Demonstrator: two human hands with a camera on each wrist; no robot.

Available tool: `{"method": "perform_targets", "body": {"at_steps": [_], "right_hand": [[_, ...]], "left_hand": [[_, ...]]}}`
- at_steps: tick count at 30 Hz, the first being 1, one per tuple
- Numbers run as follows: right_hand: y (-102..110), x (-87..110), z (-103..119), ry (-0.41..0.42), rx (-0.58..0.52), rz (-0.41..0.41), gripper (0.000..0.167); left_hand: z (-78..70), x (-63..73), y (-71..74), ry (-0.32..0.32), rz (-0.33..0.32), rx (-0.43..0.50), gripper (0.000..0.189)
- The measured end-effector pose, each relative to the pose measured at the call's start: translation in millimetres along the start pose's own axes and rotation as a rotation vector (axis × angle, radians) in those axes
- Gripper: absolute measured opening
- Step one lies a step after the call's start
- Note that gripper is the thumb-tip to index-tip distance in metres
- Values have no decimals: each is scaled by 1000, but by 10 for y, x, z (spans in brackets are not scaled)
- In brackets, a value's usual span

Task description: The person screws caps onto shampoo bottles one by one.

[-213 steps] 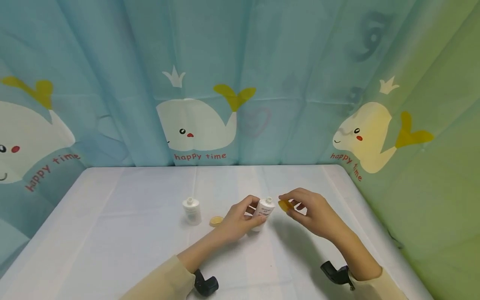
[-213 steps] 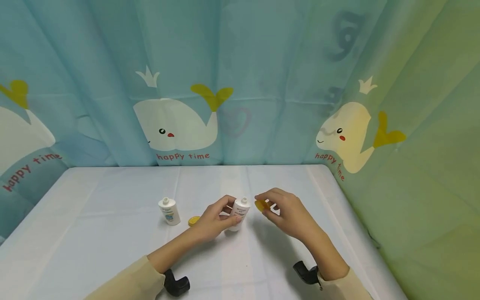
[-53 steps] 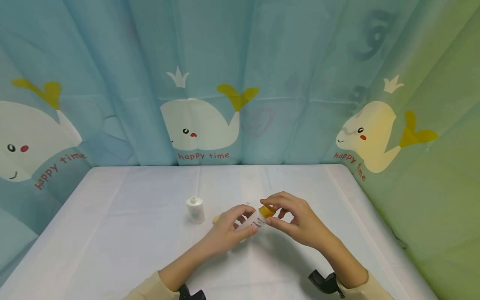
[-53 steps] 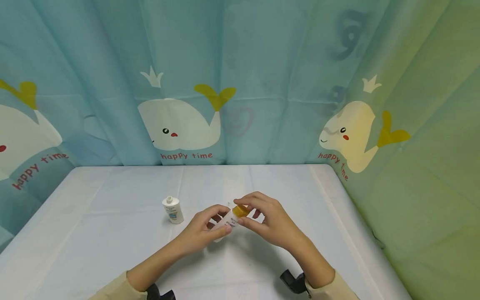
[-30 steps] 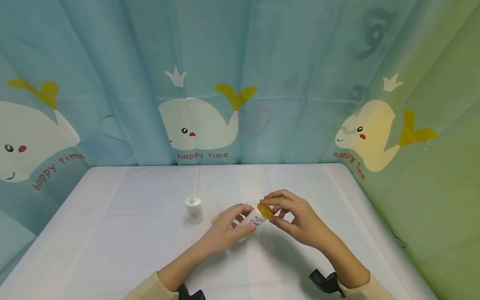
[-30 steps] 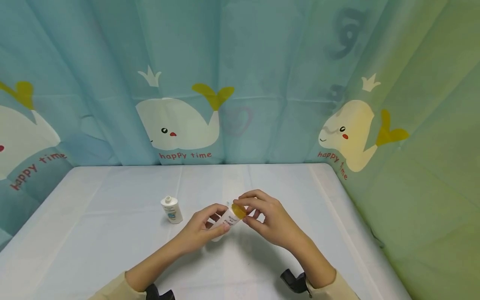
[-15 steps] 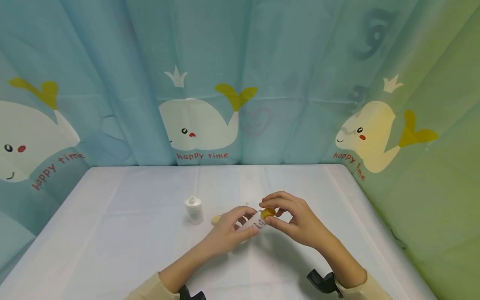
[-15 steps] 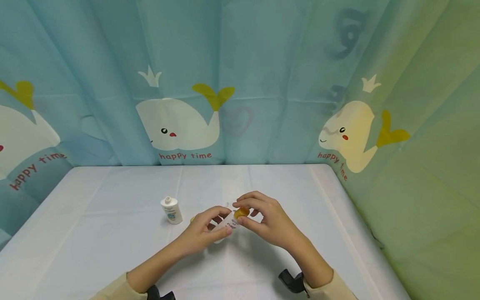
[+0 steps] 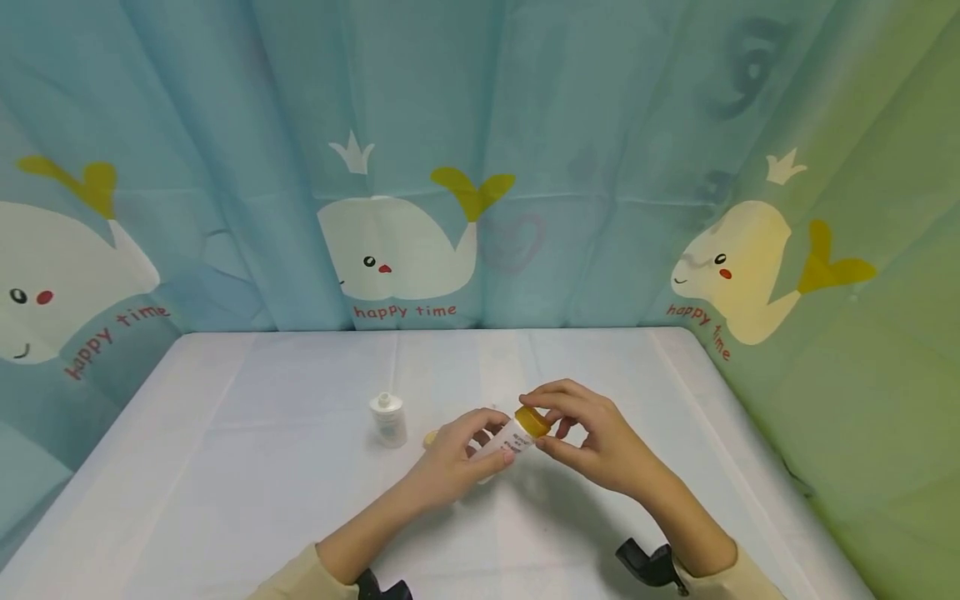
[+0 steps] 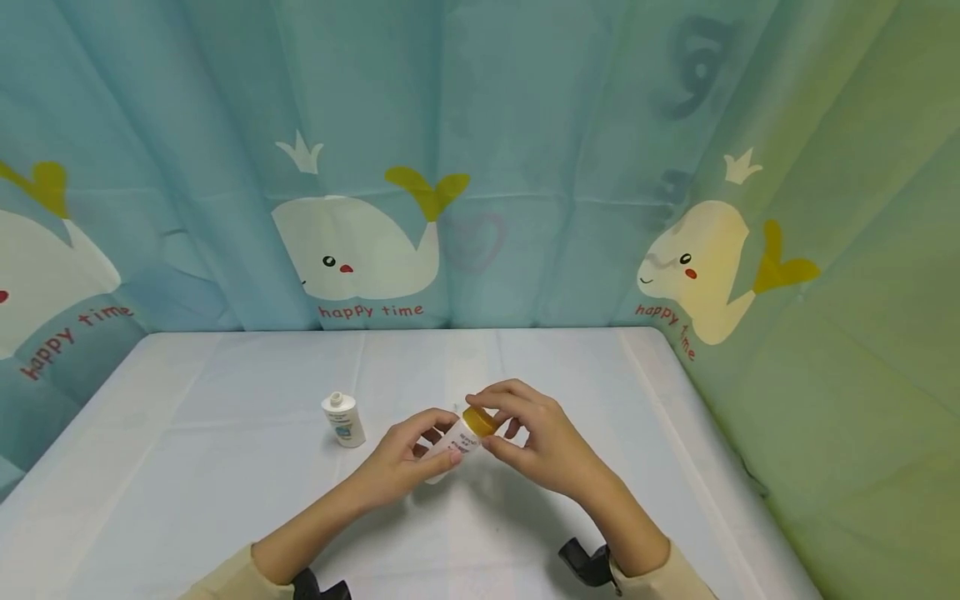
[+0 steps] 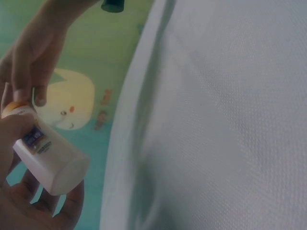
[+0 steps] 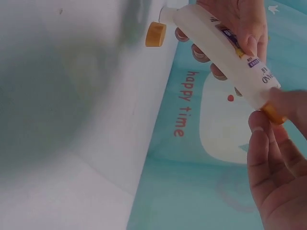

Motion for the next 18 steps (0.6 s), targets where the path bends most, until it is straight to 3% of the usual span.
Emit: {"method": "perform_targets", "body": {"at_steps": [10,18], "right_hand": [[28,37,-20,19,28,35,43],[30,54,-4,107,-76,91,40]], "left_hand": [[26,-4,-23,-9,70,38,35],[-8,-7,-56,-27,151,120,33]]}}
Point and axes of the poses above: each hand's wrist, its own x-axis away from the middle knuckle, its own y-axis out of the back of the hand, z = x × y, the point moved 6 cm from there along -x, towards the middle knuckle, and after that the axes turned 10 degrees about -y, right-handed, at the moved point
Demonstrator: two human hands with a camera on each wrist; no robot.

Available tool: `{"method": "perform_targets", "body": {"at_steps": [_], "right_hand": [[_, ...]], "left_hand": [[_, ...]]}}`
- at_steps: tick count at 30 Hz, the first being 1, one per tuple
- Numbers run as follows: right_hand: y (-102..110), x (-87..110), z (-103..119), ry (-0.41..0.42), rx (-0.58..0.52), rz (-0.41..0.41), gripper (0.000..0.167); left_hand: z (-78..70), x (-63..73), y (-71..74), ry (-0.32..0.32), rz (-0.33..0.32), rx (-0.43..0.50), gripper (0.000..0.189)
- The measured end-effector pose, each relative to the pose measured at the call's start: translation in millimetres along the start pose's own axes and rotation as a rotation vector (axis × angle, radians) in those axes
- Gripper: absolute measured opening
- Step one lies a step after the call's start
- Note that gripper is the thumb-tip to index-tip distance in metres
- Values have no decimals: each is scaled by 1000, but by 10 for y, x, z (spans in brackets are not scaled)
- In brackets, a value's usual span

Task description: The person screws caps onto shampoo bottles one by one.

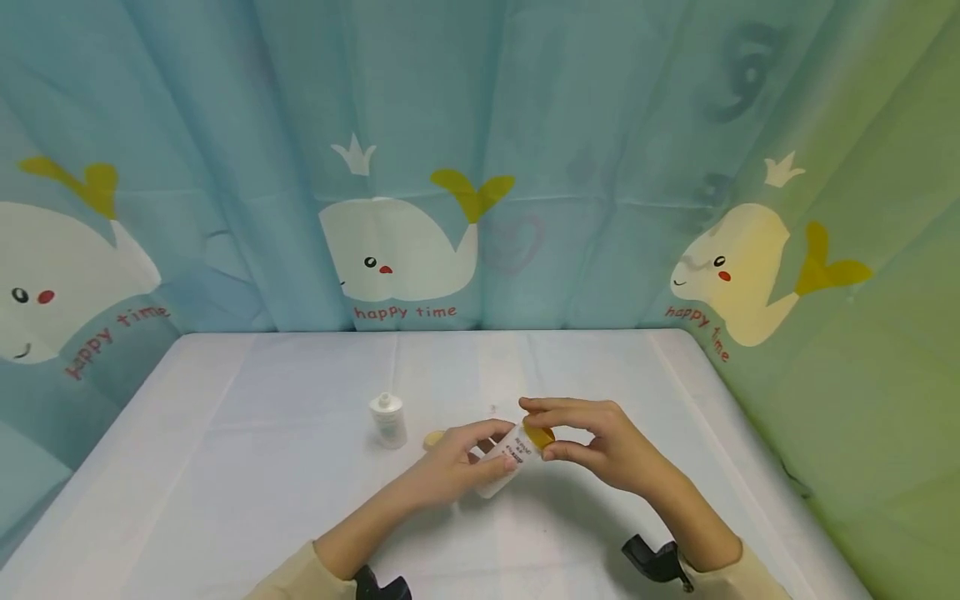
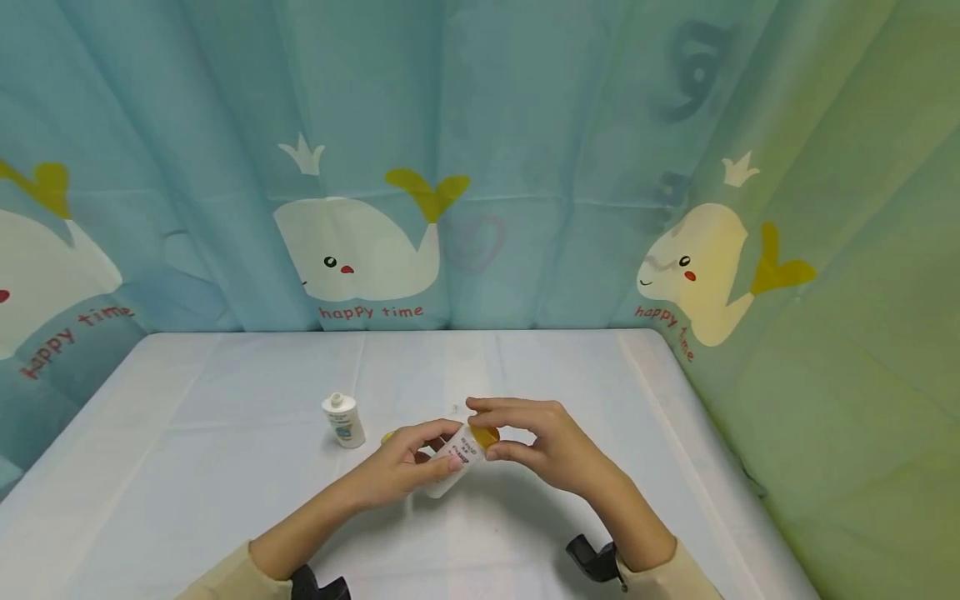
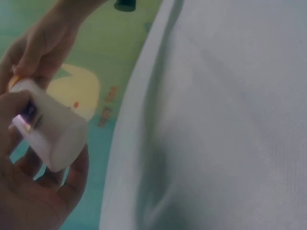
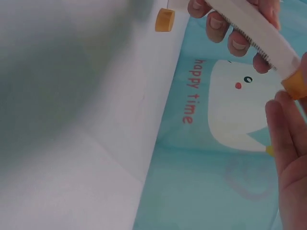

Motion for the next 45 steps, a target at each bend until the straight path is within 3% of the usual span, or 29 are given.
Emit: {"method": "perform_targets", "body": {"at_steps": [4,8,15,18,22,25,28,30,36,41,45], "right_hand": [[-3,10,44,113,-47,-7,38],[-6,3,59,204,-46,-60,30],[-10,-14,53,221,-35,-130,23],[-9,-17,57,187,7,-152,23],[-6,-19,12,55,75,-192,22],[-26,-26,-56,-87,93,-210,18],[-42,-33,-94,-176,105,-236,16],[-43,-34,-102,-194,111,-239,17],[-48,-25,-89,-188,98,-182,26],[-64,-10,-128,-252,63,-207,21],[-73,8,-159,-293,28,-242,22]], "left_hand": [[-17,-6,-23,-24,31,44,31],[-25,-8,-41,-29,21,57,30],[-65,-31,-49,-87,-46,-30,31],[-75,-36,-52,-104,-79,-56,31],[-99,-42,-54,-151,-126,-132,30],[-145,-36,-40,-208,-170,-274,30],[-190,-25,-25,-256,-210,-408,31],[-194,-19,-13,-258,-225,-450,31],[-151,0,42,-177,-224,-379,31],[-176,8,19,-216,-233,-464,32],[-227,18,3,-281,-276,-563,33]]}}
Point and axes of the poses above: each hand's wrist, its own x-axis away from the middle knuckle, its own y-axis out of the back of the hand, z = x × y, the point moved 6 cm from there along -x, towards the middle knuckle, and after that the axes turned 10 degrees about -y, right-handed, at the moved point
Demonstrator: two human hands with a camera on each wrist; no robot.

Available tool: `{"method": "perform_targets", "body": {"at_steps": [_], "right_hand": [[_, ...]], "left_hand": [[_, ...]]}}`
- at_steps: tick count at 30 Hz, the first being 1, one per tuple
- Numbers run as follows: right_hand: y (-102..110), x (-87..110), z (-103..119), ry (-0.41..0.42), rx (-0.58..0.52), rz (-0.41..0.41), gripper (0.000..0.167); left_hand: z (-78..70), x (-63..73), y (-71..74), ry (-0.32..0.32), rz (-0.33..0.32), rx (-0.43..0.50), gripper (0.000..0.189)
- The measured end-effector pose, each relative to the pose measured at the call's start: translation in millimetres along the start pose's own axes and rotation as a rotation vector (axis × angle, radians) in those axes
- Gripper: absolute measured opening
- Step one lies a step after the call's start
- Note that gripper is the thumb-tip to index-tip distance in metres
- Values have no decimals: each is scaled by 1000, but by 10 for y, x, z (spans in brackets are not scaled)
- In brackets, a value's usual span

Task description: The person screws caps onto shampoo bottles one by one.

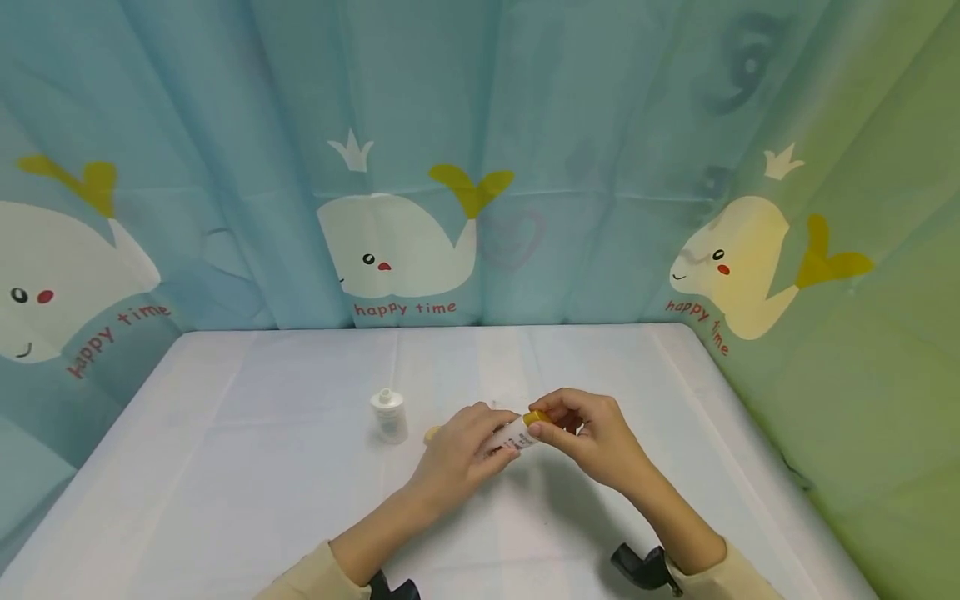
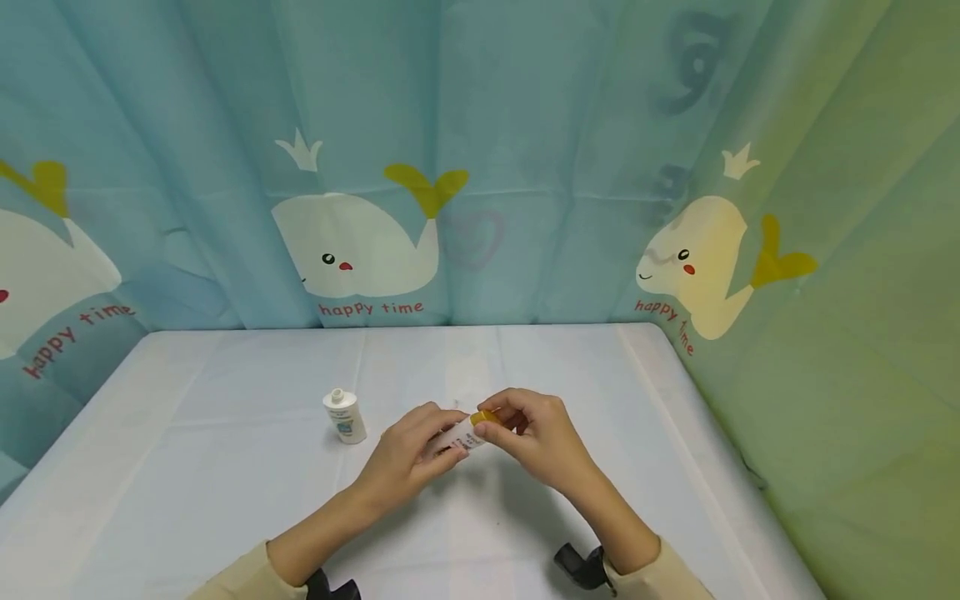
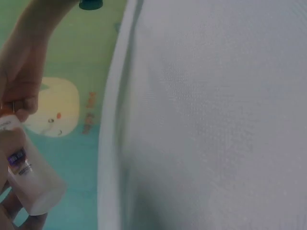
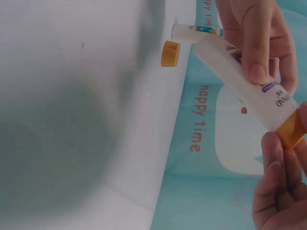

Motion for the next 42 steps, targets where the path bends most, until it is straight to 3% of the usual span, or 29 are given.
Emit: {"method": "perform_targets", "body": {"at_steps": [3,5,10,14,19,28,42], "right_hand": [[10,-2,-8,-8,-7,-20,25],[18,-8,-9,-18,-15,-25,27],[-8,-18,-72,-101,-51,15,26],[-60,-15,-174,-169,-84,51,23],[-79,-25,-289,-204,-127,50,20],[13,-28,-415,-219,-160,30,20],[129,-33,-632,-241,-153,26,19]], "left_hand": [[-7,-3,17,-12,-45,-26,33],[16,-7,21,20,-66,-12,33],[121,-16,20,167,-108,148,34],[191,-43,-9,215,-140,270,34],[233,-116,-104,214,-133,338,31],[296,-246,-295,315,-119,485,29],[391,-375,-506,326,-75,462,30]]}}
Point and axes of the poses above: each hand's wrist, its own x-axis away from the middle knuckle, its own y-axis out of the back of the hand, z = x × y, the point moved 6 cm from there along -x, towards the middle knuckle, and after that the axes turned 10 degrees about -y, right-handed, at the moved point
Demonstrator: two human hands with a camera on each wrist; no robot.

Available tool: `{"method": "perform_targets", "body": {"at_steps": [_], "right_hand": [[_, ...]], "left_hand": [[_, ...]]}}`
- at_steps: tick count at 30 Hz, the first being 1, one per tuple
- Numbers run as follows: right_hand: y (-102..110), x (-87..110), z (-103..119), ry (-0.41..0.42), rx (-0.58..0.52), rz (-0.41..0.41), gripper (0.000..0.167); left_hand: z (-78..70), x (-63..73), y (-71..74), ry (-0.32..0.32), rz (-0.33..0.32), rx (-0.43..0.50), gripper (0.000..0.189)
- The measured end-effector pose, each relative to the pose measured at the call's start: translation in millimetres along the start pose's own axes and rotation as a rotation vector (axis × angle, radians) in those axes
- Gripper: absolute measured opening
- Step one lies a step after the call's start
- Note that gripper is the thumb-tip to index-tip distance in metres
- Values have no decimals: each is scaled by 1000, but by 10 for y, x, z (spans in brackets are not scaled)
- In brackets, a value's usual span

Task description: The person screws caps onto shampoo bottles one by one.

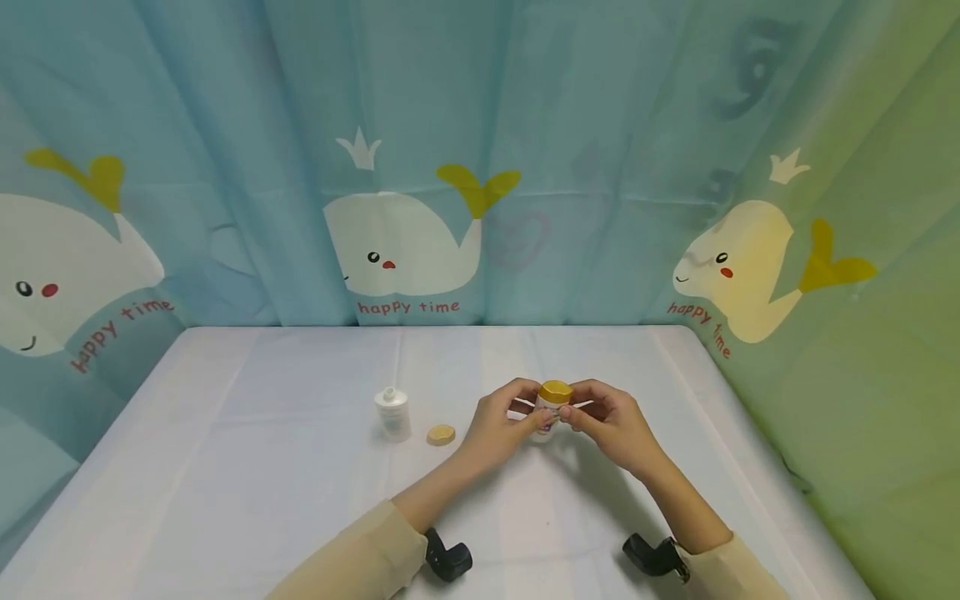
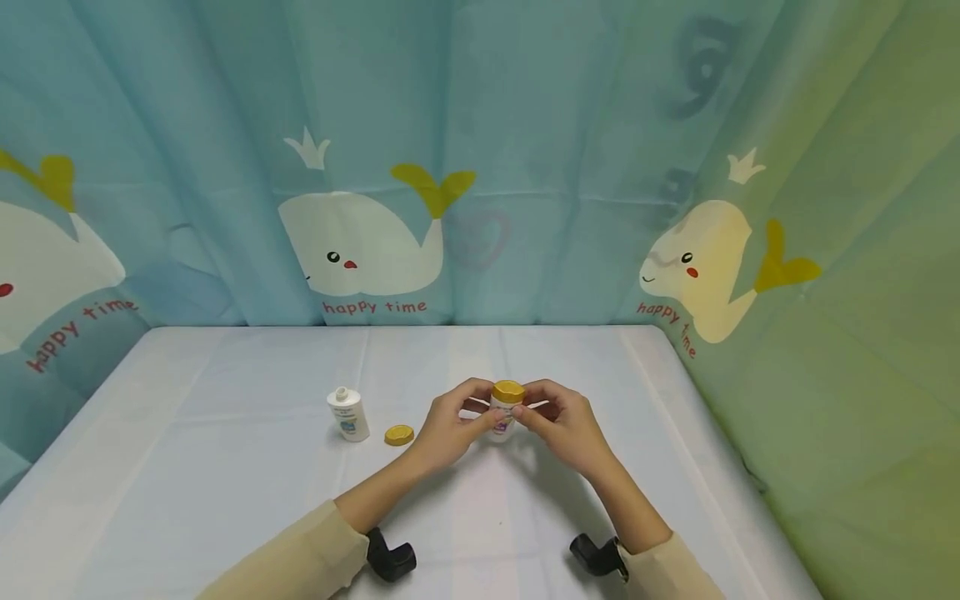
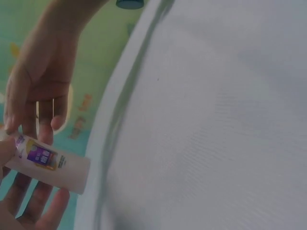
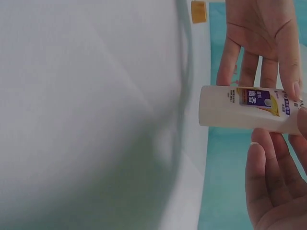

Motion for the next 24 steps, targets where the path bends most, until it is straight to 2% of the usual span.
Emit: {"method": "perform_targets", "body": {"at_steps": [5,13,24], "right_hand": [[52,-27,-50,-10,4,0,19],[150,-36,-136,-50,-1,-9,21],[150,-37,-223,-71,-21,9,22]], "left_hand": [[64,-46,-60,8,4,15,30],[76,-110,-181,-10,-3,24,29],[154,-91,-249,33,-2,32,31]]}}
Point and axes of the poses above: each hand's wrist, its own x-axis away from the middle knuckle, its own y-axis out of the back of the hand, z = x × y, the point moved 6 cm from there along -x, towards the middle knuckle, and after that the axes turned 10 degrees about -y, right-handed, at the moved point
